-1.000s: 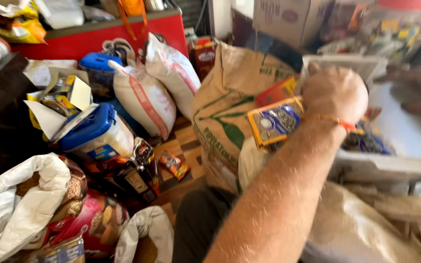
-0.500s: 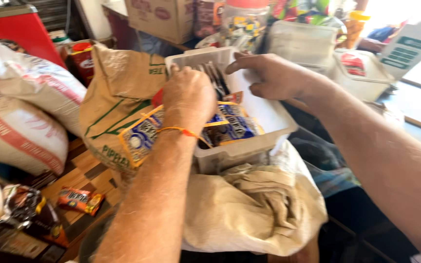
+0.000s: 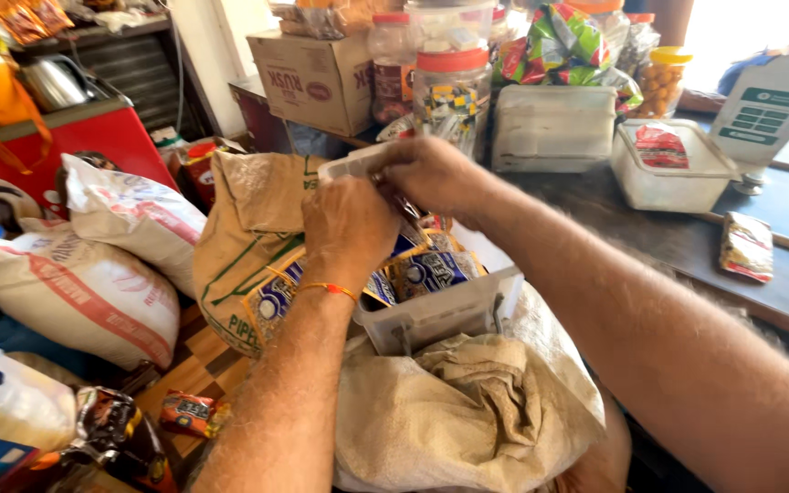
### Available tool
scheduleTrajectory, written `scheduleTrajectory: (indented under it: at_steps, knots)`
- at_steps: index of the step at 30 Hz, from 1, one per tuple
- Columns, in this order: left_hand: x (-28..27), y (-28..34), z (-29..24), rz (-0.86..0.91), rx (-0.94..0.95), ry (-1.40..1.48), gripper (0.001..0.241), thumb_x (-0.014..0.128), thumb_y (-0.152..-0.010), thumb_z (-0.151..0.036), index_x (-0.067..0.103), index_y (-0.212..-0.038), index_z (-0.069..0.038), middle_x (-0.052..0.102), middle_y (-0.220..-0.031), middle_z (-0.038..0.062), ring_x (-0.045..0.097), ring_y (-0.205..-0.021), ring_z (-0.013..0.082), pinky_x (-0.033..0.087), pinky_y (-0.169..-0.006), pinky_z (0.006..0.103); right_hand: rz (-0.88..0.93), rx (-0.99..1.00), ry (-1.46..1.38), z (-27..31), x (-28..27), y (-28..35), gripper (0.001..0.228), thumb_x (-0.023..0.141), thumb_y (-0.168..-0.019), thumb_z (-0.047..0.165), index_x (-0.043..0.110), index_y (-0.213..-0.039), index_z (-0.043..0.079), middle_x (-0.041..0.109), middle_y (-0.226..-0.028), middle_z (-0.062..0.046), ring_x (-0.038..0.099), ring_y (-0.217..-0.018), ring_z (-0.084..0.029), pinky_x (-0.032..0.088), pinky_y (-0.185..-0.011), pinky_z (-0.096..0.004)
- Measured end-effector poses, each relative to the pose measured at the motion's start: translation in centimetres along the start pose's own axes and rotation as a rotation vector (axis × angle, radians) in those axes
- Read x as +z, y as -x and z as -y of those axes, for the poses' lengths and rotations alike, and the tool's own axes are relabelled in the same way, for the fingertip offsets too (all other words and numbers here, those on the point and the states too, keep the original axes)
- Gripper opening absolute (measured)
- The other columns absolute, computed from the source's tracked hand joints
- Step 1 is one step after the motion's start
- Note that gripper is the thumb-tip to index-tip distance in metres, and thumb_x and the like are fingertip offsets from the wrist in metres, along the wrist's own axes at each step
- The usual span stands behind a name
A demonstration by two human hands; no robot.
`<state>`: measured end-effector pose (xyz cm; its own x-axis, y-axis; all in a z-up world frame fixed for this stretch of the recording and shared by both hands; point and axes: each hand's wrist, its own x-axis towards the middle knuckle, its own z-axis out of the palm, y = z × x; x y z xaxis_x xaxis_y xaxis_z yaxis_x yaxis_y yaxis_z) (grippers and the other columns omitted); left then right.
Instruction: The person sorts through packets of product by hand, picking them up from a pile and placing them into a plastic bin.
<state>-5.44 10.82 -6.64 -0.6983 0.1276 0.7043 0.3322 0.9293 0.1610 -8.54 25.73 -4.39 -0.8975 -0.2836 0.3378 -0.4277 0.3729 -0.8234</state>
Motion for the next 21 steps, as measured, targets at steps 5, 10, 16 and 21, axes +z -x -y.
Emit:
scheduleTrajectory:
  at_steps: [5,10,16,21]
  knots:
    - [-0.6,0.1,-0.6,0.122,0.011,-0.047,0.019,0.062,-0.085,-0.02,0.077,-0.081,-0.008,0.075,-0.087,0.021,0.074,-0.087,0.0383,0.056,-0.079,0.0498,-0.033,0.009,0.163,0.0,0.5,1.8,0.024,0.061,-0.099,0.019,0.074,-0.109,0.002,0.067,-0.071,-0.009,0.063,-0.057,-0.015,0.052,-0.054,-0.032]
    - [-0.4,-0.4,-1.3,0.15,-0.047,0.001,0.023,0.061,-0.088,-0.022,0.076,-0.092,-0.005,0.075,-0.091,0.021,0.073,-0.09,0.0392,0.055,-0.079,0.0528,0.117,0.175,-0.098,-2.2,-0.6,1.9,0.026,0.069,-0.086,0.006,0.075,-0.111,0.002,0.071,-0.076,-0.001,0.061,-0.057,-0.011,0.049,-0.05,-0.03]
    - [-1.0,-0.4,-1.2,0.207,-0.096,0.146,0.027,0.054,-0.093,-0.023,0.073,-0.102,-0.006,0.073,-0.101,0.024,0.069,-0.1,0.0415,0.053,-0.09,0.0531,0.011,0.218,-0.157,-3.7,-0.4,0.9,0.023,0.07,-0.087,0.003,0.078,-0.108,0.0,0.071,-0.08,-0.008,0.059,-0.06,-0.011,0.048,-0.052,-0.029]
    - [-1.5,-2.2,1.8,0.454,-0.02,0.284,0.032,0.059,-0.094,-0.033,0.072,-0.111,-0.008,0.072,-0.109,0.021,0.066,-0.108,0.0382,0.05,-0.093,0.0492,-0.001,0.243,-0.209,-3.9,-1.0,0.9,0.023,0.067,-0.087,0.001,0.08,-0.106,0.001,0.075,-0.082,-0.006,0.064,-0.068,-0.011,0.052,-0.06,-0.029]
